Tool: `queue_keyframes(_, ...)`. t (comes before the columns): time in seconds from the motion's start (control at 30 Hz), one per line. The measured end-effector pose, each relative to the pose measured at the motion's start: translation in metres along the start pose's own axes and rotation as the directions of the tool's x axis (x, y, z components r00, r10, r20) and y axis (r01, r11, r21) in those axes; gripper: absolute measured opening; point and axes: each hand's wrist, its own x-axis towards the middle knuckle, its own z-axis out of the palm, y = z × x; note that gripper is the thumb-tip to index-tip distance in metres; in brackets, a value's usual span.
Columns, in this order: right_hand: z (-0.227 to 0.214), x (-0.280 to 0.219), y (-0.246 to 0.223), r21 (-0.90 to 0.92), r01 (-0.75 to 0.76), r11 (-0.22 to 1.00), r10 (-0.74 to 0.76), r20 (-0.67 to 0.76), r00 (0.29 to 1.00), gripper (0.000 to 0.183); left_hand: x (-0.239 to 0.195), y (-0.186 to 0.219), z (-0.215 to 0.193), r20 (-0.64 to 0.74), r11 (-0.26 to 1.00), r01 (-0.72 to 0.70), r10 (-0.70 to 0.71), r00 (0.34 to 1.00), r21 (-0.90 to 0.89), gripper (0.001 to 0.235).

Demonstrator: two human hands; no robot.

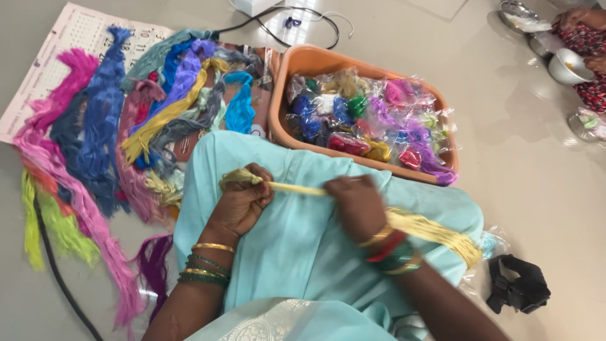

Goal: The person bundles colorful synthetic threads or ribbons and places them into small plastic bags.

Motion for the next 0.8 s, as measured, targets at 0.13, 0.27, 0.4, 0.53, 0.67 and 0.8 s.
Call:
queue_keyframes(0.13,-0.07,-0.072,0.091,-0.128,-0.142,0.982,0.142,-0.01,0.99,0.034,0.003,-0.003,0.0,-0.014,0.999,-0.023,0.023,1.0,-0.028,0.014)
queue_keyframes(0.27,-0.127,-0.162,0.153,-0.486,-0.474,0.734,0.547,0.01,0.837,0.033,0.006,-0.009,0.005,0.022,0.994,-0.002,-0.001,1.0,0.108,0.013)
queue_keyframes(0.4,-0.131,-0.252,0.193,-0.653,-0.572,0.497,0.785,0.057,0.617,0.032,0.008,-0.01,0.014,0.039,0.944,0.06,-0.077,0.996,0.326,0.013)
queue_keyframes(0.53,-0.127,-0.272,0.209,-0.433,-0.804,0.408,0.855,0.489,0.171,0.055,0.009,-0.007,0.014,0.001,0.96,0.073,-0.076,0.997,0.27,0.013)
queue_keyframes(0.67,-0.122,-0.226,0.18,-0.526,-0.643,0.556,0.828,0.286,0.482,0.052,0.008,-0.007,0.011,-0.018,0.974,0.082,-0.08,0.997,0.209,0.016)
queue_keyframes(0.8,-0.093,-0.102,0.104,0.015,-0.566,0.824,0.566,0.013,0.824,0.036,0.007,-0.007,0.005,-0.007,0.983,0.073,-0.072,0.997,0.167,0.018)
